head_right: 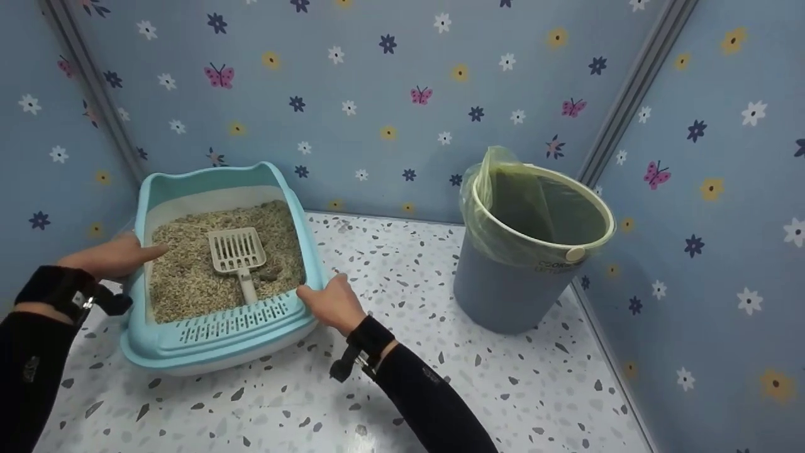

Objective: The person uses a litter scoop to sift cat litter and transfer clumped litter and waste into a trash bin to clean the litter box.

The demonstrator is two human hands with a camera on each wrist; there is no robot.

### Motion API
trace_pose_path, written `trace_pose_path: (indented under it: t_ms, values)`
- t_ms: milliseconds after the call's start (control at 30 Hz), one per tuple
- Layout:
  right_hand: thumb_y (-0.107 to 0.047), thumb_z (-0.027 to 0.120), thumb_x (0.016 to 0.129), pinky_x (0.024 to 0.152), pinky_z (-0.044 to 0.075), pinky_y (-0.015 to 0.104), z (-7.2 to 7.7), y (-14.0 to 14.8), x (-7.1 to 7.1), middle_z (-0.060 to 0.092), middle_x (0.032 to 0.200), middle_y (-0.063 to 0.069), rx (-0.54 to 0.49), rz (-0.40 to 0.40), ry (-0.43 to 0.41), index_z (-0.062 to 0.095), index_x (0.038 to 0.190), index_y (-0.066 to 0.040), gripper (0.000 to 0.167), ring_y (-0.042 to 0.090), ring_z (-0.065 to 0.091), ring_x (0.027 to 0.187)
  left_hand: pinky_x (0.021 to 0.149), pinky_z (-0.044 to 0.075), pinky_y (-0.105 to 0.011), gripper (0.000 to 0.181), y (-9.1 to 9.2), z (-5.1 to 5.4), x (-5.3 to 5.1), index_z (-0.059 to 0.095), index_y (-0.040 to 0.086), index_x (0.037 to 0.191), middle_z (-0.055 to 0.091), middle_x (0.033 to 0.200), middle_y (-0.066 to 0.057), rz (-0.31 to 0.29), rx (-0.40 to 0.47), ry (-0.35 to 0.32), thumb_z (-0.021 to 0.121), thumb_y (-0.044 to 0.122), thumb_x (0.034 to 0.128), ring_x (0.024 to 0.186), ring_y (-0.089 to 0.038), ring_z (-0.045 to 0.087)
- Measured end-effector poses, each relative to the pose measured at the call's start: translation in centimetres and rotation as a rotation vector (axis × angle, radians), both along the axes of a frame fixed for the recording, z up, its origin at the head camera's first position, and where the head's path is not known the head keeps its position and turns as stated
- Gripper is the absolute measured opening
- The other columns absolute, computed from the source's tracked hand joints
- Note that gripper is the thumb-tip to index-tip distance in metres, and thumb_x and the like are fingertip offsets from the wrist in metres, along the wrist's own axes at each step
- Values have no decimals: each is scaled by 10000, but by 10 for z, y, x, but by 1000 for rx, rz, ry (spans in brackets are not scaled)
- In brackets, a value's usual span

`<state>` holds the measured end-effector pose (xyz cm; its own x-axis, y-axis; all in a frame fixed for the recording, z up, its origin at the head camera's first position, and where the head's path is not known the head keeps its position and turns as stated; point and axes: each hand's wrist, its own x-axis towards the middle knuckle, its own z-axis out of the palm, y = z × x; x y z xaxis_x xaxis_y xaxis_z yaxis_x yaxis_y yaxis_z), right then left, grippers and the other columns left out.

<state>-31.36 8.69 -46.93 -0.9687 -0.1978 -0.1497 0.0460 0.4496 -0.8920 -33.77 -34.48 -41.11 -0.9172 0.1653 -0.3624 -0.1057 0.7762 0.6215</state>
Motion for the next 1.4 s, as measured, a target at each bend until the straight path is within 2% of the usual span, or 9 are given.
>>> trace_pose_path:
  t_ms: [133, 267, 433, 600, 700, 800, 900, 1133, 1400]
  values:
    - [-345, 727, 996, 573, 491, 315, -3, 10, 8, 512, 1036, 122, -19, -9, -17, 481, 1256, 19, 510, 197, 511, 804, 786, 528, -422, 1054, 12, -1, 2, -245, -352, 1460, 377, 1271, -485, -11, -6, 31, 378, 457, 1199, 869, -351, 589]
    - [-352, 750, 993, 532, 492, 295, -3, 18, 11, 528, 1006, 106, 0, 1, -21, 495, 1185, -8, 469, 180, 525, 775, 974, 531, -522, 1067, 18, -4, 2, -264, -340, 1460, 174, 1510, -636, -12, -10, 44, 380, 470, 1198, 1169, -529, 570]
    - [-455, 786, 1008, 603, 531, 334, 9, 23, -3, 576, 1005, 110, 69, 43, -28, 593, 1217, 36, 567, 163, 523, 730, 1100, 502, -645, 1056, 20, -5, 2, -269, -331, 1468, 281, 1464, -608, 16, 2, 49, 390, 448, 1199, 1232, -589, 571]
    - [-619, 737, 1031, 761, 566, 352, 15, 16, -36, 659, 1140, 162, 137, 72, 31, 621, 1398, 103, 817, 178, 587, 860, 1139, 466, -680, 1091, 21, -7, 6, -339, -272, 1482, 307, 1488, -599, 20, 67, 68, 379, 500, 1201, 1330, -649, 523]
    - [-626, 694, 1055, 722, 530, 321, 10, 13, -55, 659, 991, 102, 186, 111, 74, 710, 1248, 46, 699, 161, 582, 806, 1164, 440, -688, 1061, 16, -10, 12, -313, -202, 1568, 290, 1573, -558, -15, 163, 60, 376, 519, 1205, 1412, -645, 484]
    - [-595, 670, 1080, 645, 489, 307, 4, 12, -65, 595, 828, 39, 205, 157, 105, 717, 1082, -35, 561, 142, 542, 680, 1153, 451, -704, 963, 8, -15, 17, -122, -150, 1686, 384, 1573, -462, -35, 266, 55, 398, 507, 1211, 1421, -599, 508]
    - [-586, 648, 1097, 606, 476, 290, 1, 12, -69, 596, 810, 23, 205, 191, 131, 693, 1090, -60, 528, 127, 537, 635, 1162, 438, -711, 933, 0, -19, 20, -16, -101, 1733, 397, 1606, -403, -18, 318, 55, 431, 524, 1204, 1479, -566, 466]
    - [-603, 621, 1103, 624, 480, 301, -1, 17, -65, 606, 891, 51, 241, 179, 151, 658, 1184, -47, 564, 143, 548, 681, 1184, 417, -704, 966, 1, -28, 18, -34, -63, 1745, 275, 1688, -397, 31, 395, 57, 493, 524, 1187, 1545, -564, 370]
    - [-542, 666, 1095, 596, 505, 293, -7, 34, -52, 600, 933, 84, 180, 109, 130, 597, 1221, -5, 556, 143, 549, 667, 1182, 424, -702, 1002, 19, -37, 5, -88, 28, 1757, 310, 1677, -360, 61, 386, 70, 476, 606, 1165, 1458, -479, 459]
